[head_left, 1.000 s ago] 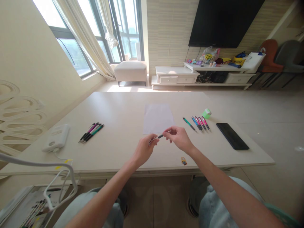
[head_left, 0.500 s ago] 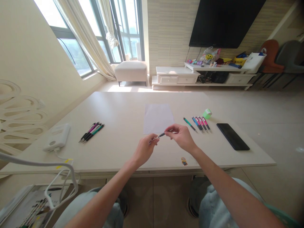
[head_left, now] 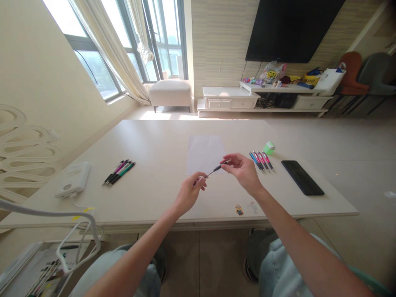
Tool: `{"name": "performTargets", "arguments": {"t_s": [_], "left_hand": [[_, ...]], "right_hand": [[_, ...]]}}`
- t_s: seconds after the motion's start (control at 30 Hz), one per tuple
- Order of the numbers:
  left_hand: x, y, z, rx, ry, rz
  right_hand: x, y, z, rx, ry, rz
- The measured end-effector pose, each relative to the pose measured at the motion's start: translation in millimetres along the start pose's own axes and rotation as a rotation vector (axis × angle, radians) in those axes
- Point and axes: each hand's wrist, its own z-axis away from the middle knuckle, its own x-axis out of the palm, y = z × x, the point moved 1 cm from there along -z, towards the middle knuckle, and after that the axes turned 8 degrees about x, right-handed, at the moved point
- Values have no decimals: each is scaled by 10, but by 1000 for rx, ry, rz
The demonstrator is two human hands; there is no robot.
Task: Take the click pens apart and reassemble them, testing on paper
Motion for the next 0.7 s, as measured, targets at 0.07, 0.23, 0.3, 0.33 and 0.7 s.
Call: {"name": "performTargets", "arguments": {"t_s": [0.07, 0.23, 0.3, 0.33, 0.7], "left_hand": [[8, -6, -4, -12, 5, 27], [18, 8, -7, -43, 37, 103], [18, 17, -3, -68, 52, 145], [17, 21, 1, -81, 55, 163], [28, 27, 17, -132, 74, 253]], "right_hand": [[-35, -12, -20, -12, 19, 9], [-228, -7, -87, -13, 125, 51], [-326, 65, -101, 23, 193, 138], [-370, 118, -99, 37, 228, 217], [-330, 761, 234, 63, 214, 974]]}}
